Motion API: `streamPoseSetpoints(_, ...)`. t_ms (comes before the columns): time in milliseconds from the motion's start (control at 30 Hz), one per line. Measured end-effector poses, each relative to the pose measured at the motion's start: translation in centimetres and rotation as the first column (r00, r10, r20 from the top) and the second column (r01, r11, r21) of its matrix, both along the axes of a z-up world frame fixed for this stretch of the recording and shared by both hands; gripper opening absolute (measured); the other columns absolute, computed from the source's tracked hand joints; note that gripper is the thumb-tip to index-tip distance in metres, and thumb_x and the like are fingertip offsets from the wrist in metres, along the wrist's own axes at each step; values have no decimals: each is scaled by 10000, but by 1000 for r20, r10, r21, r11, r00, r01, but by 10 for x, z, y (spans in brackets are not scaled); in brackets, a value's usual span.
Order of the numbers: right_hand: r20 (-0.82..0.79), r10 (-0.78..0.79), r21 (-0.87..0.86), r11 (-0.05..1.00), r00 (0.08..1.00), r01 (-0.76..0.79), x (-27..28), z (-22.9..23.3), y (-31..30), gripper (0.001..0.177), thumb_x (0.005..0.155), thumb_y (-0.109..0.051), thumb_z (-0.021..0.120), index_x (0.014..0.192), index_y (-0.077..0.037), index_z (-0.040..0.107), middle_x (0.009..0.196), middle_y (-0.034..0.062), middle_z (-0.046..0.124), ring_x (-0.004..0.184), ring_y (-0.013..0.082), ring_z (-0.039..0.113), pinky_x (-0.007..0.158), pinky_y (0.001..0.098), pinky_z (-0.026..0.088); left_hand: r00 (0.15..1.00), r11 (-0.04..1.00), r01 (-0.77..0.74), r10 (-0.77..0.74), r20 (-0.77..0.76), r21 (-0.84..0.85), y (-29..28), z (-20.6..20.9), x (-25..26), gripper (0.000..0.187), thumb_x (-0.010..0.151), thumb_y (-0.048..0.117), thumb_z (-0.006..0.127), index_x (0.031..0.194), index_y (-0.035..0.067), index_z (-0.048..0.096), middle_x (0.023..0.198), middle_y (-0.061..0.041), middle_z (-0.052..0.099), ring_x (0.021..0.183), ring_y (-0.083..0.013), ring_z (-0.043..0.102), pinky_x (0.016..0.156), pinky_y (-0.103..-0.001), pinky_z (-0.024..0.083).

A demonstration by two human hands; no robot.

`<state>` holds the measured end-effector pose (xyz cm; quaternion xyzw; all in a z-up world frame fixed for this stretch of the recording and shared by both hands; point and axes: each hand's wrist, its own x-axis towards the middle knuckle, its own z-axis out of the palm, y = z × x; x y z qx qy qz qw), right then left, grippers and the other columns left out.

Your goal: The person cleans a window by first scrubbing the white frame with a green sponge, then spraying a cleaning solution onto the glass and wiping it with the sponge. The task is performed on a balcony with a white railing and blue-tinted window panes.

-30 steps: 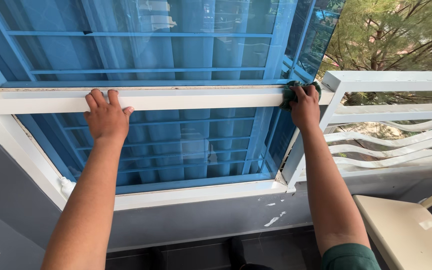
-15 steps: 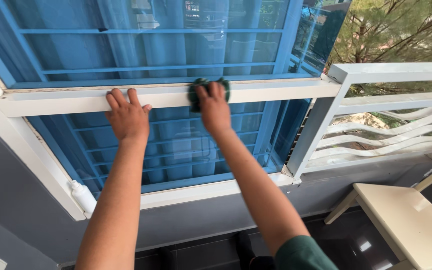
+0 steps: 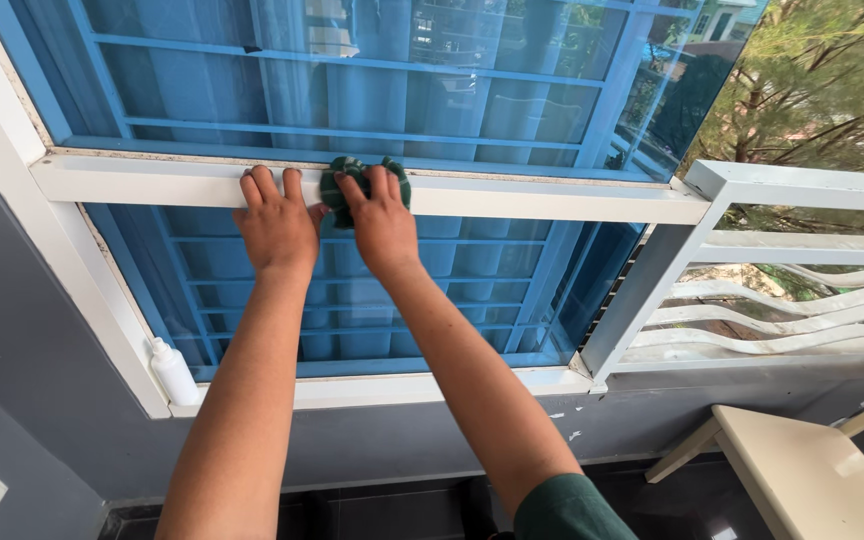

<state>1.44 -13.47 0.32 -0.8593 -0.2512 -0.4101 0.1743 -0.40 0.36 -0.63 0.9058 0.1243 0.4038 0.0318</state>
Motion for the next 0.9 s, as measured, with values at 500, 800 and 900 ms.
streamPoseSetpoints(500, -78, -148, 119, 981, 986, 156, 47, 6, -318, 488, 878, -166, 765, 1343, -206, 623, 1316, 118, 535, 1220, 357, 570, 913, 473, 535, 997, 998, -65, 66, -39, 26, 2, 3, 2, 630, 919, 544, 725, 1365, 139, 544, 1341, -150, 431, 1284, -309, 404, 916, -516, 516)
streamPoseSetpoints(800, -3, -330, 113, 938, 944, 328, 67, -4, -408, 518, 852, -81, 763, 1344, -206, 662, 1298, 115, 549, 1296, 359, 505, 1034, 475, 504, 996, 995, -70, 74, -49, 74, 1, 5, -1, 654, 936, 550, 684, 1386, 106, 519, 1352, -184, 419, 1290, -332, 396, 870, -476, 533)
streamPoseSetpoints(900, 8, -404, 99, 911, 915, 401, 58, -5, -382, 517, 844, -51, 743, 1332, -195, 647, 1312, 150, 522, 1319, 393, 473, 946, 485, 506, 992, 993, -70, 79, -98, 90, 1, 5, 0, 681, 955, 557, 654, 1408, 72, 501, 1350, -226, 412, 1286, -345, 400, 863, -466, 545)
